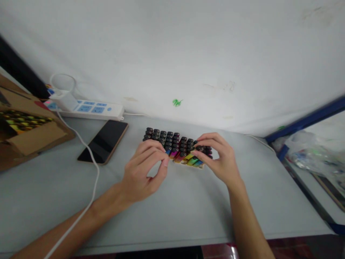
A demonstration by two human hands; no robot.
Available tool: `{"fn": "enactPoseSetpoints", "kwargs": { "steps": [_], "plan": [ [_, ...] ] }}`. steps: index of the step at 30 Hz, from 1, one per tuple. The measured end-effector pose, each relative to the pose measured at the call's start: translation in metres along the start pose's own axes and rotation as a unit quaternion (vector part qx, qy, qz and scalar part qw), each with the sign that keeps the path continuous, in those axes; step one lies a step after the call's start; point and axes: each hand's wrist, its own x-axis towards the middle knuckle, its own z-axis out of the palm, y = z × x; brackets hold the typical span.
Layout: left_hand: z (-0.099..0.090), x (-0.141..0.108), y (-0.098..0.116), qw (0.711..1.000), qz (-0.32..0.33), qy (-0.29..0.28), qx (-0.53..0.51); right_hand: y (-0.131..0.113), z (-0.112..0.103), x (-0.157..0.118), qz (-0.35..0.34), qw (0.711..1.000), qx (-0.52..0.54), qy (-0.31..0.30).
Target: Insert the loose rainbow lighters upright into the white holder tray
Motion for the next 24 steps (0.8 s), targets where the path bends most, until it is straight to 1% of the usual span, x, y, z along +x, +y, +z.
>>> {"fn": "enactPoseSetpoints", "kwargs": {
  "steps": [3,6,11,18,21,24],
  "plan": [
    [0.000,0.000,-0.002,1.000,0.006,0.004,0.000,0.003,0.012,-0.002,-0.012,0.999,0.004,-0.037],
    [0.000,0.000,-0.004,1.000,0.001,0.007,0.013,0.006,0.017,-0.004,-0.022,0.998,-0.009,-0.053],
    [0.002,-0.002,-0.006,1.000,-0.003,-0.003,0.013,0.011,0.016,-0.005,-0.014,0.997,-0.031,-0.062],
    [0.002,-0.003,-0.001,1.000,0.004,-0.025,0.005,0.012,0.013,-0.006,-0.011,0.996,-0.045,-0.077],
    [0.001,-0.003,-0.004,1.000,0.012,-0.019,0.012,0.013,0.009,-0.007,-0.009,0.996,-0.039,-0.074],
    [0.000,-0.003,-0.011,1.000,0.010,-0.008,0.028,0.014,0.008,-0.007,-0.012,0.997,-0.018,-0.071]
  ]
}}
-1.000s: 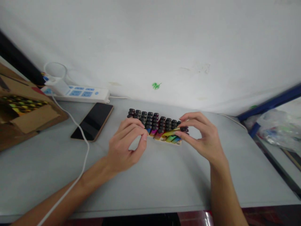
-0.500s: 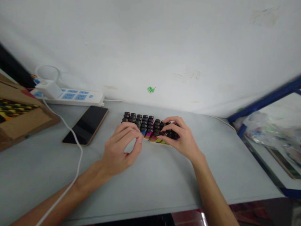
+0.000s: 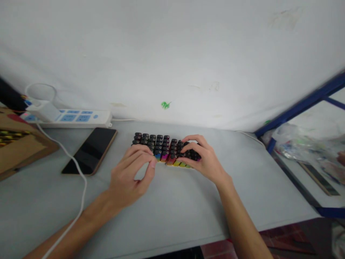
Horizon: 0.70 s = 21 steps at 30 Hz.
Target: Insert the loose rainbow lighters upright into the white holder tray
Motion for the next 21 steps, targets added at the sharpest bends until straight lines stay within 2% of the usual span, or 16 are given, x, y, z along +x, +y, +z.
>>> {"fn": "enactPoseSetpoints", "kwargs": {
  "steps": [7,12,15,19,21],
  "plan": [
    [0.000,0.004,-0.012,0.999,-0.014,0.018,0.048,-0.004,0.007,0.002,-0.030,0.999,0.014,-0.007],
    [-0.009,0.009,-0.022,0.995,-0.003,0.029,0.100,-0.002,0.003,0.000,-0.011,0.999,-0.031,0.022],
    [-0.012,0.012,-0.035,0.987,-0.021,-0.025,0.156,0.003,0.006,-0.001,0.023,0.992,-0.120,0.023],
    [-0.011,0.017,-0.052,0.970,-0.030,-0.112,0.212,0.008,0.008,0.001,0.070,0.984,-0.155,-0.057],
    [-0.010,0.021,-0.055,0.956,-0.046,-0.172,0.233,0.006,0.005,0.006,0.075,0.982,-0.156,-0.077]
  ]
}}
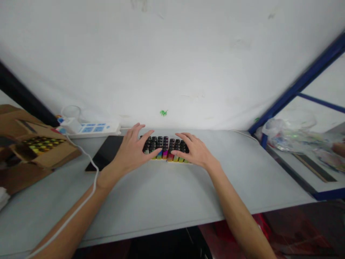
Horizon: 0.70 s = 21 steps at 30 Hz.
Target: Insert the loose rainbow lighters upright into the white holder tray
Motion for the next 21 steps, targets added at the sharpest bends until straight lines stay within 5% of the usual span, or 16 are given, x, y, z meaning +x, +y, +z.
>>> {"fn": "enactPoseSetpoints", "kwargs": {
  "steps": [5,11,21],
  "plan": [
    [-0.007,0.022,0.009,0.989,0.003,-0.139,0.041,-0.015,-0.012,0.012,-0.040,0.998,-0.036,0.027],
    [0.002,0.049,0.020,0.952,-0.010,-0.299,0.065,-0.022,0.009,0.017,-0.015,0.992,-0.106,-0.068],
    [0.009,0.051,0.005,0.956,-0.030,-0.287,0.048,-0.020,0.017,0.016,-0.018,0.989,-0.136,-0.055]
  ]
}}
